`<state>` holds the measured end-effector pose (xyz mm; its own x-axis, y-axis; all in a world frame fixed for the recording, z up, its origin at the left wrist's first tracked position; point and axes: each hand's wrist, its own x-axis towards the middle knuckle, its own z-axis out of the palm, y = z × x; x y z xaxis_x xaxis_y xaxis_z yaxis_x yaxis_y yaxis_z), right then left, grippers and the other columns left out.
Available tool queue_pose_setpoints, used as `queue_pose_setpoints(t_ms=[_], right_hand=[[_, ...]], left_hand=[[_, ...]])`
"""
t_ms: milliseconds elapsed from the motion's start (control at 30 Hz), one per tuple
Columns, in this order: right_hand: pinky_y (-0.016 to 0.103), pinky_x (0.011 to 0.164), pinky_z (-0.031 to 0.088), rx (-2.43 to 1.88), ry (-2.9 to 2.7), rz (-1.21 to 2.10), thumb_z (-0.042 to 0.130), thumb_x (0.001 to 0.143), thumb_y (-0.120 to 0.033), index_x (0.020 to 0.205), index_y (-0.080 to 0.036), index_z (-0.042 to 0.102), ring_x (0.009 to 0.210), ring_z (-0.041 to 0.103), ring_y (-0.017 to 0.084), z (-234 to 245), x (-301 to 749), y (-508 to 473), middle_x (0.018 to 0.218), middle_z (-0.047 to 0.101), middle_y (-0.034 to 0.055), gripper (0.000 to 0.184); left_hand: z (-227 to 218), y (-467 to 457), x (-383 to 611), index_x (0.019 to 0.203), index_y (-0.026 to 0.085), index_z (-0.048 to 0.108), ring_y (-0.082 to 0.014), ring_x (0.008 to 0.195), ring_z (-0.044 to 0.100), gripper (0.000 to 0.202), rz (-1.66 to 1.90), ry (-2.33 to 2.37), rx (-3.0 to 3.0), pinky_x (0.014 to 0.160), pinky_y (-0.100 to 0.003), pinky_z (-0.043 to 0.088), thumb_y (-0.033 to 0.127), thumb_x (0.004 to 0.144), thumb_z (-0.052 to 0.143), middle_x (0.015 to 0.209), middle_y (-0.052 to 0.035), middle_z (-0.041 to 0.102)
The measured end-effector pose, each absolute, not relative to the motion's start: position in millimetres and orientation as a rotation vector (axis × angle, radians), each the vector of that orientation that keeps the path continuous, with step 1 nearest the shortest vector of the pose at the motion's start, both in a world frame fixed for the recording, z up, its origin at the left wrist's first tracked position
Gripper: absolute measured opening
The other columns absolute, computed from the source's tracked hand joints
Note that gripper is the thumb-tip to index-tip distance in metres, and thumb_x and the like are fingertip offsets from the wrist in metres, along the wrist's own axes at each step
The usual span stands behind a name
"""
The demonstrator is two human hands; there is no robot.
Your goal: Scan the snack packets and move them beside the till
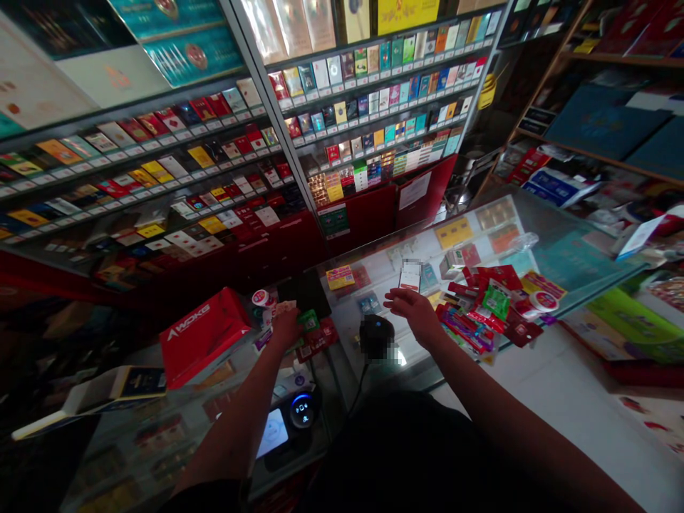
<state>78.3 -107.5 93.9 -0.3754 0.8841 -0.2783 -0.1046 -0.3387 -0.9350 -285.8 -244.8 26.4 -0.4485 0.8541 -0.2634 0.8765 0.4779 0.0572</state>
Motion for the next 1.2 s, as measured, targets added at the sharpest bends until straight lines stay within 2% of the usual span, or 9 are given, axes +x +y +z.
queue_pose_setpoints(t_ms=[167,333,533,667,767,933,1033,1200], right_hand=[[0.043,0.094,0.057,-1.033,-1.332,1.764,0.074,0.078,-0.038,0.105,-0.021,0.072,0.099,0.076,0.025,104.4,53.3,-113.6,0.11,0.079,0.0092,0.032],[0.041,0.096,0.056,-0.986,-1.74,1.569,0.072,0.08,-0.024,0.101,-0.024,0.076,0.1,0.075,0.024,118.0,16.3,-126.1,0.104,0.08,0.0052,0.021],[0.041,0.1,0.053,-0.92,-2.062,1.327,0.074,0.079,-0.017,0.101,-0.025,0.078,0.105,0.072,0.026,135.2,-25.2,-140.7,0.107,0.08,0.0046,0.024],[0.039,0.098,0.054,-0.891,-2.111,1.329,0.075,0.077,-0.015,0.102,-0.025,0.078,0.103,0.073,0.025,141.3,-40.1,-145.0,0.106,0.08,0.0031,0.028],[0.035,0.09,0.055,-0.881,-2.096,1.369,0.073,0.076,-0.013,0.095,-0.026,0.079,0.094,0.073,0.022,144.1,-43.4,-145.7,0.098,0.08,0.0017,0.024],[0.031,0.074,0.054,-0.985,-1.96,1.486,0.071,0.076,-0.018,0.082,-0.024,0.077,0.075,0.07,0.019,141.7,-40.1,-140.1,0.078,0.076,-0.0005,0.011],[0.031,0.073,0.053,-1.024,-1.8,1.579,0.072,0.072,-0.021,0.081,-0.022,0.075,0.075,0.069,0.018,135.9,-36.2,-133.1,0.078,0.076,0.0001,0.009],[0.031,0.076,0.054,-1.057,-1.59,1.659,0.076,0.069,-0.027,0.085,-0.02,0.072,0.079,0.07,0.019,126.3,-27.6,-123.7,0.083,0.077,0.0025,0.018]], left_hand=[[41.4,-252.1,-285.4,0.116,0.021,0.072,-0.0319,0.12,0.063,0.034,0.029,2.431,1.467,0.103,-0.042,0.042,0.017,0.084,0.06,0.122,-0.013,0.073],[77.8,-257.3,-272.5,0.109,0.023,0.077,-0.0294,0.113,0.066,0.03,0.286,2.294,1.461,0.103,-0.04,0.044,0.016,0.083,0.062,0.115,-0.0105,0.076],[133.0,-261.7,-242.2,0.096,0.025,0.081,-0.0309,0.103,0.067,0.026,0.776,2.063,1.25,0.104,-0.041,0.047,0.019,0.072,0.074,0.099,-0.0074,0.078],[151.1,-264.8,-228.3,0.096,0.026,0.082,-0.0289,0.096,0.068,0.025,0.865,1.995,1.273,0.1,-0.039,0.05,0.019,0.072,0.076,0.096,-0.006,0.078],[154.8,-266.6,-224.3,0.099,0.025,0.082,-0.0267,0.091,0.069,0.024,0.899,1.935,1.348,0.093,-0.036,0.052,0.019,0.076,0.076,0.096,-0.0052,0.078],[149.5,-270.8,-227.7,0.102,0.023,0.08,-0.0259,0.094,0.071,0.029,1.072,1.911,1.178,0.088,-0.035,0.055,0.023,0.073,0.083,0.101,-0.0068,0.077],[138.6,-276.9,-232.6,0.104,0.022,0.078,-0.026,0.095,0.071,0.037,1.225,1.939,0.94,0.086,-0.036,0.056,0.029,0.068,0.088,0.104,-0.0087,0.076],[117.9,-283.2,-230.5,0.109,0.02,0.073,-0.0229,0.085,0.071,0.051,1.436,1.766,0.625,0.079,-0.034,0.057,0.039,0.065,0.091,0.097,-0.0076,0.075]])
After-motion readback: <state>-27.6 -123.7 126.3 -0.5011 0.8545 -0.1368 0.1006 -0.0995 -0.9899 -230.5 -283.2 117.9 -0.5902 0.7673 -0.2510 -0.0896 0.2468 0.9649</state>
